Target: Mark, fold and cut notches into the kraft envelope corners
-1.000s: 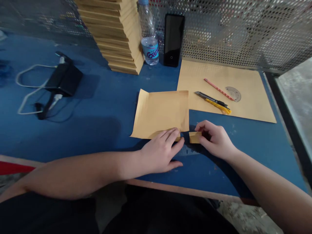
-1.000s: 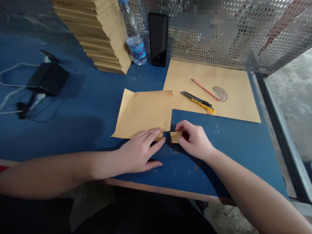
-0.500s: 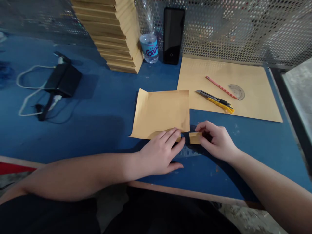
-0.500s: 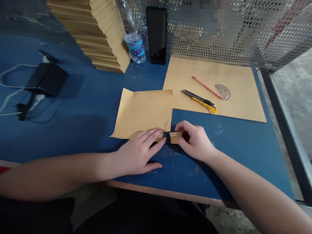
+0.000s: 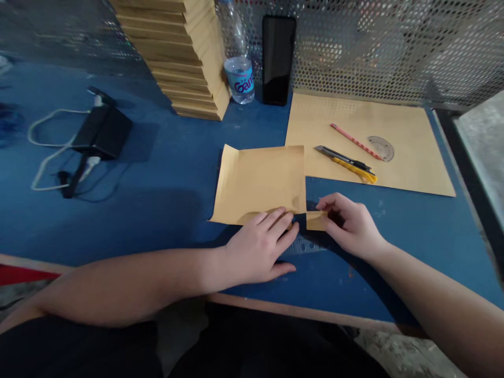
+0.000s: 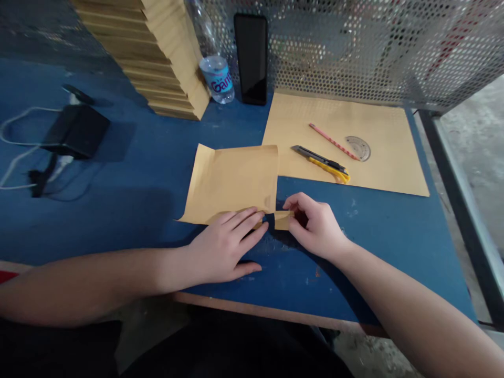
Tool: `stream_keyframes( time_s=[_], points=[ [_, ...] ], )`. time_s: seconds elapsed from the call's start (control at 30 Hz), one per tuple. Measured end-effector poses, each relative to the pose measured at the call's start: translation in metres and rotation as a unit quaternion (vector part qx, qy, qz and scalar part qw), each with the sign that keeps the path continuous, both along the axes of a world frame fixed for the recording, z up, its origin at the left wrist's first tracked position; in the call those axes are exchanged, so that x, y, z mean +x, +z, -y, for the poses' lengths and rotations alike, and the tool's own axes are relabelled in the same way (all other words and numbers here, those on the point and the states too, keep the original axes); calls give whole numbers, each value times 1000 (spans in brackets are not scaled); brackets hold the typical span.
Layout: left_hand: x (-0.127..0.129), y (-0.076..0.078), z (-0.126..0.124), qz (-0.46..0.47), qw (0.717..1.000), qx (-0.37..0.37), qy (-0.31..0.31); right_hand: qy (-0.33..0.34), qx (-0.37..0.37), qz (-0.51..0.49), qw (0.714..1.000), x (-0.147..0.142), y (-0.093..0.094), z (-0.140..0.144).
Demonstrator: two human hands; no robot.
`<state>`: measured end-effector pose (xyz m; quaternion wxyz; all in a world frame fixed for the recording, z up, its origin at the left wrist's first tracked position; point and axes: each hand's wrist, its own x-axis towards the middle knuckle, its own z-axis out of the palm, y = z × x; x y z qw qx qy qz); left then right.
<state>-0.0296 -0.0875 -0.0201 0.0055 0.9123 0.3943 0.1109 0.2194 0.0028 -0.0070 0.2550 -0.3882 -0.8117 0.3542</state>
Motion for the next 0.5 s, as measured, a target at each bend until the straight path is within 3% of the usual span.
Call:
stream_keyframes(
  time_s=[0.27, 0.5],
  points=[
    [-1, -1, -4, 37, 999, 3, -3, 1, -22, -23, 1000, 1, -2, -1],
    [-5, 12, -9, 201, 978, -48, 25, 10, -50, -40, 998, 1, -2, 0]
  ],
)
